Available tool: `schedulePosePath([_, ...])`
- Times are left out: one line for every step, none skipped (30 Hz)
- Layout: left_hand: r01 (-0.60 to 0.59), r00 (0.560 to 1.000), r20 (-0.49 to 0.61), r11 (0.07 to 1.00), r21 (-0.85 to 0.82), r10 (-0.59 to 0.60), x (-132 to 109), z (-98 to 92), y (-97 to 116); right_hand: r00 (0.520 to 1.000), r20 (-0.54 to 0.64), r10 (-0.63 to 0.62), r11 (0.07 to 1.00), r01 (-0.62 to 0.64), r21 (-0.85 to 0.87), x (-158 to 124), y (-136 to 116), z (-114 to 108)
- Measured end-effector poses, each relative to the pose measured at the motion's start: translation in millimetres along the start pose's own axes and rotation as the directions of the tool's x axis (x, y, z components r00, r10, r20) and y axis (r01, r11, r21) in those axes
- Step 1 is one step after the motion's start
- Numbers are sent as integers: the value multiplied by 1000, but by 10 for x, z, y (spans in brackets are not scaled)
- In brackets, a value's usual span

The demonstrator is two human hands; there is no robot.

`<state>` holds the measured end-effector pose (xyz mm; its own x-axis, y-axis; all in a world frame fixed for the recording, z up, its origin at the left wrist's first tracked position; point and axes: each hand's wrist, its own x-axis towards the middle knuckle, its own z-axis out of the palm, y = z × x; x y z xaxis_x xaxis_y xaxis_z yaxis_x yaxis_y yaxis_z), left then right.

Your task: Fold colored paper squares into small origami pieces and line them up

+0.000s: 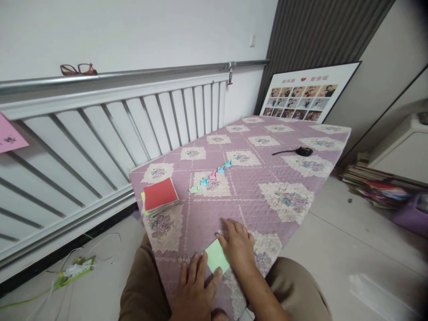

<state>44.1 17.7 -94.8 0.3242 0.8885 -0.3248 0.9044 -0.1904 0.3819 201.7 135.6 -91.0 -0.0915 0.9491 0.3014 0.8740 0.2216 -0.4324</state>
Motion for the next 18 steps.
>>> schedulePosePath([-3,1000,-15,1000,-7,3,-7,1,11,999,-34,0,999,1,47,-4,35,1])
schedulePosePath([-5,1000,-29,1000,-13,5,-13,5,19,998,-69,-10,995,17,98,-24,70,-5])
schedulePosePath([-6,999,-39,1000,-19,5,-18,8,25,994,-104,-32,989,46,143,-64,100,-20])
schedulePosePath([-6,999,-44,1000,-26,5,-23,10,30,989,-133,-71,981,94,172,-125,123,-40])
schedulePosePath([-8,999,-45,999,-33,7,-26,9,33,981,-132,-141,969,164,184,-207,135,-64])
schedulePosePath([-9,999,-42,999,-39,8,-29,7,37,966,-124,-225,951,246,189,-306,135,-90])
schedulePosePath([-9,999,-38,999,-41,7,-30,3,39,948,-94,-306,929,318,190,-417,124,-114])
schedulePosePath([-10,999,-32,999,-40,8,-30,1,39,925,-54,-376,907,379,186,-531,104,-136])
schedulePosePath([-12,1000,-28,999,-36,11,-28,1,37,898,-3,-441,883,434,180,-638,78,-154])
schedulePosePath([-16,1000,-27,999,-29,15,-25,5,30,872,65,-485,866,468,179,-732,50,-169])
schedulePosePath([-23,999,-33,1000,-20,22,-21,13,18,849,134,-512,854,486,183,-805,23,-180])
schedulePosePath([-34,998,-46,999,-11,34,-17,25,-1,839,193,-508,859,478,183,-855,1,-190])
schedulePosePath([-50,997,-63,999,0,50,-15,37,-24,832,248,-496,868,462,182,-883,-15,-199])
schedulePosePath([-70,994,-82,997,11,71,-15,50,-53,828,294,-478,878,443,180,-892,-24,-208])
schedulePosePath([-92,991,-100,996,23,94,-17,59,-84,824,331,-460,888,425,176,-889,-29,-216])
schedulePosePath([-115,986,-114,993,36,118,-22,63,-116,819,360,-447,895,412,173,-878,-30,-225])
schedulePosePath([-133,982,-126,990,47,138,-29,63,-146,814,381,-438,899,405,168,-867,-29,-233])
schedulePosePath([-147,979,-133,988,56,153,-38,58,-172,811,398,-429,903,400,160,-858,-27,-241])
